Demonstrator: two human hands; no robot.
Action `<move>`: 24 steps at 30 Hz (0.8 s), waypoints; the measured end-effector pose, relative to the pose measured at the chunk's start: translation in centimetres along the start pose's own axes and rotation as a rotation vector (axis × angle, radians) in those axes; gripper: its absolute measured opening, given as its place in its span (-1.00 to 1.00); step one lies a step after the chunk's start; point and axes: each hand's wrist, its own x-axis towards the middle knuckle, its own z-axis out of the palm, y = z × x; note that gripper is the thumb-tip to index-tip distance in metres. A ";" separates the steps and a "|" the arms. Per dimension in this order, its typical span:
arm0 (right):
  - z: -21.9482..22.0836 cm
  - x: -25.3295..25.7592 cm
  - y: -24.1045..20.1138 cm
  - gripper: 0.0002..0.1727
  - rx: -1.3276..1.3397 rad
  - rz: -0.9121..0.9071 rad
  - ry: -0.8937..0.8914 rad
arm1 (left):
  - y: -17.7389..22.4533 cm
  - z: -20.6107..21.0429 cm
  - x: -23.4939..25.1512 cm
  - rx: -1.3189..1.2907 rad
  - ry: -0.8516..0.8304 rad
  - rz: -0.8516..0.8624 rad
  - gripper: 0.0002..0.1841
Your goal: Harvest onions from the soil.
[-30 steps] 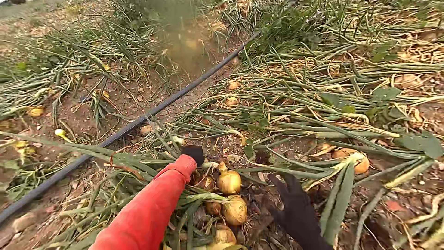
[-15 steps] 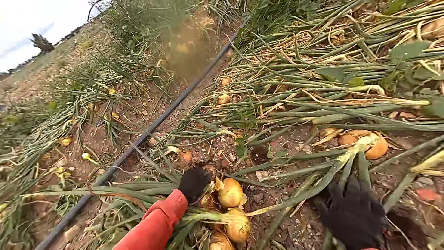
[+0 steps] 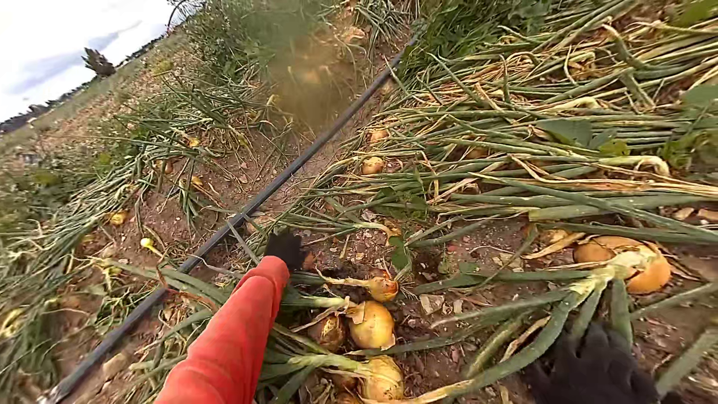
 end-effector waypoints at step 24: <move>-0.4 0.0 0.0 -0.17 0.020 -0.008 0.006 | 12.7 -7.2 -4.4 -0.314 0.234 0.433 -0.45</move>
